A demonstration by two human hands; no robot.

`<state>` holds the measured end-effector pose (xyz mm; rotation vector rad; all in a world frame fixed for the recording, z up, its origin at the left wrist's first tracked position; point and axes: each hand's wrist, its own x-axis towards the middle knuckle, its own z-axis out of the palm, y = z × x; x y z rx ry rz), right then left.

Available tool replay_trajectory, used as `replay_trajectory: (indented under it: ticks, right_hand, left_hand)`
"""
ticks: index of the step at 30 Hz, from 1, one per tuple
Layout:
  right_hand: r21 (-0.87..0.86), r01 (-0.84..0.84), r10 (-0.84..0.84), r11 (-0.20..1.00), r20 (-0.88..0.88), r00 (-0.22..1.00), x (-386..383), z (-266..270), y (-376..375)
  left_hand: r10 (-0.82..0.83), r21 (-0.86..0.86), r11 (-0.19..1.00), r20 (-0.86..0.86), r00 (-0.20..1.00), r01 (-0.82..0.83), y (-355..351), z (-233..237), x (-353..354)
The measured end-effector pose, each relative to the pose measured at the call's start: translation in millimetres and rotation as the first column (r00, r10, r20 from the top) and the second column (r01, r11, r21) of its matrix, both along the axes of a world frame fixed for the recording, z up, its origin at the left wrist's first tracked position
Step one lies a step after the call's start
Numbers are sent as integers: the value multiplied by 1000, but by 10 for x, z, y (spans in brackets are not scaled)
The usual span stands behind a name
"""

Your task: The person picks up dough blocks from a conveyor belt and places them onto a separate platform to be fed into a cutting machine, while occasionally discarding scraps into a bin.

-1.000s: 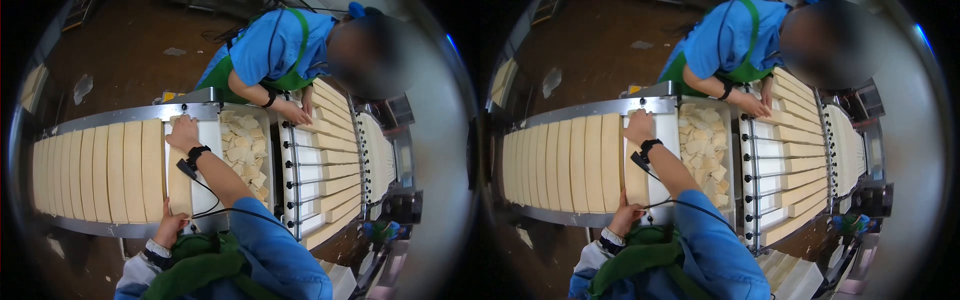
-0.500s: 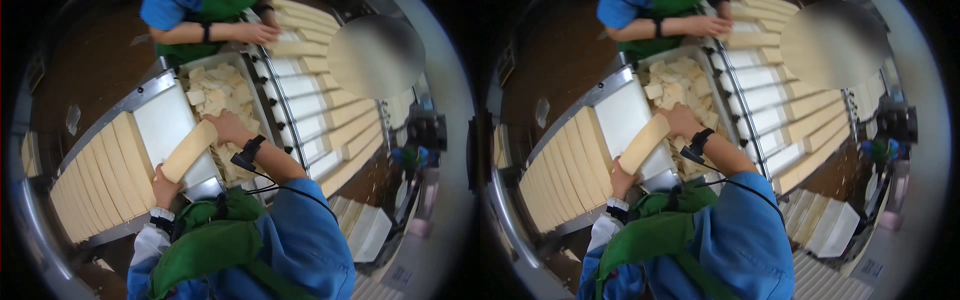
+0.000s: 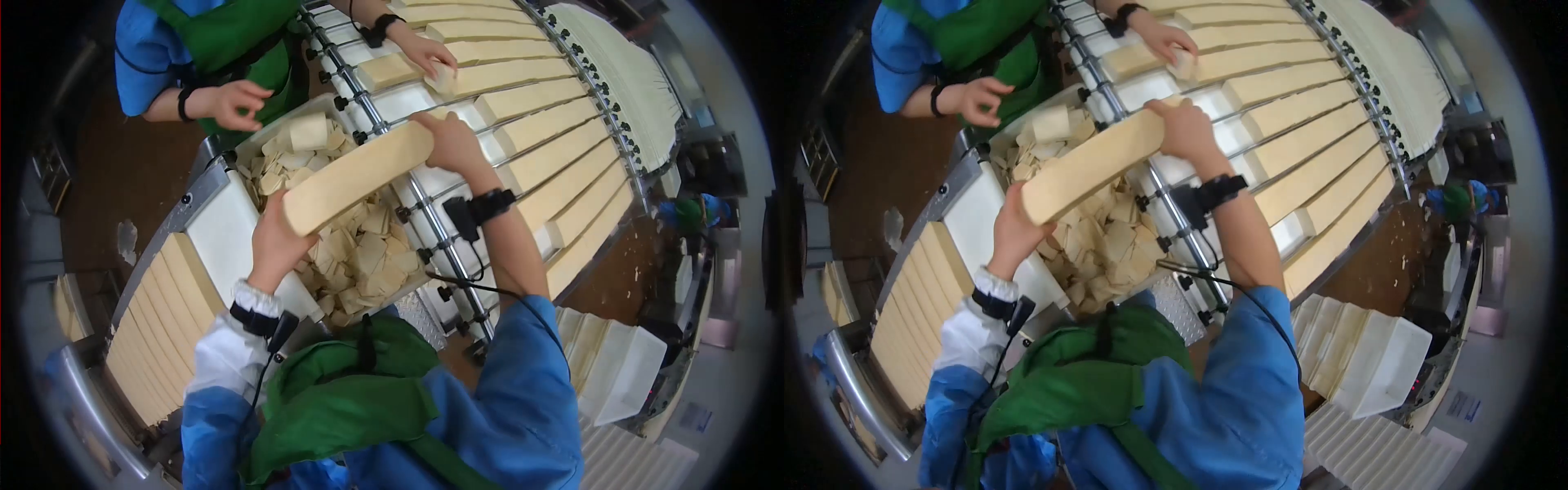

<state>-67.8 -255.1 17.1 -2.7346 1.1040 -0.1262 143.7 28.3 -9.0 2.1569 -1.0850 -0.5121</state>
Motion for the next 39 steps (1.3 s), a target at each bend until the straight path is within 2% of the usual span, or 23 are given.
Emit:
replay_trajectory:
  ticks: [1,3,4,6,10,11,12,13,14,15,16,17,19,24,25,26,27,29,32,34,35,37,39]
  right_hand:
    - [-1,-7,7,1000,10,1000,-68,-132,-369]
    - [297,-154,123,942,123,985,-158,-430,-932]
    - [303,-165,130,939,134,982,-158,-464,-1049]
    - [512,-113,35,852,159,987,-213,-540,-1217]
    - [601,58,-103,797,40,994,-339,-745,-1284]
    - [111,133,-141,985,65,988,-372,-814,-1179]
    - [-407,188,-158,894,104,982,-388,-871,-1074]
    - [-597,186,-78,780,202,976,-384,-808,-986]
    - [-590,178,-72,788,198,977,-370,-753,-854]
    - [-408,188,-95,893,237,967,-337,-674,-688]
    - [-205,183,-126,961,266,956,-302,-629,-512]
    - [-200,169,-113,965,266,957,-257,-602,-352]
    - [7,168,-151,986,475,867,-145,-594,-46]
    - [50,264,-256,963,462,849,149,-612,169]
    - [50,306,-293,951,468,834,181,-602,193]
    - [52,294,-284,954,467,838,200,-613,218]
    - [49,292,-278,955,491,826,208,-633,241]
    - [44,280,-262,959,512,818,221,-646,265]
    - [96,229,-245,969,520,819,295,-651,259]
    - [113,123,-167,986,656,736,411,-656,221]
    - [111,117,-162,987,652,741,449,-656,200]
    - [129,135,-179,982,447,877,506,-642,162]
    - [210,149,-228,966,430,873,555,-626,92]
  left_hand:
    - [-20,31,999,-5,1000,20,-223,111,-34]
    - [-31,76,997,-3,1000,31,-577,252,-52]
    - [-64,100,993,22,998,61,-741,294,-48]
    - [-102,134,986,51,993,94,-980,365,-50]
    - [-189,151,975,185,964,162,-1348,468,-132]
    - [-205,98,977,205,957,188,-1400,467,-181]
    - [-204,107,977,202,958,186,-1473,411,-242]
    - [-163,-15,987,-82,983,162,-1562,292,-325]
    - [-136,-127,987,-362,922,96,-1646,173,-398]
    - [-51,-24,999,-482,875,45,-1723,69,-446]
    - [-36,-15,999,-483,875,32,-1759,-38,-493]
    - [8,-48,998,-397,918,-30,-1795,-135,-527]
    - [93,-25,994,-294,951,-105,-1837,-197,-537]
    - [186,-73,973,-308,933,-218,-1784,-275,-529]
    - [191,-80,965,-438,879,-249,-1739,-253,-538]
    - [189,-82,956,-561,806,-282,-1692,-235,-540]
    - [201,-80,952,-562,802,-294,-1643,-304,-510]
    - [85,-186,935,-708,701,-302,-1552,-499,-440]
    - [53,-219,923,-742,668,-317,-1541,-499,-494]
    - [38,-233,925,-729,683,-301,-1607,-579,-492]
    - [19,-244,930,-714,699,-275,-1626,-617,-493]
    - [33,-237,926,-726,687,-295,-1614,-586,-523]
    - [43,-234,920,-735,677,-313,-1552,-508,-518]
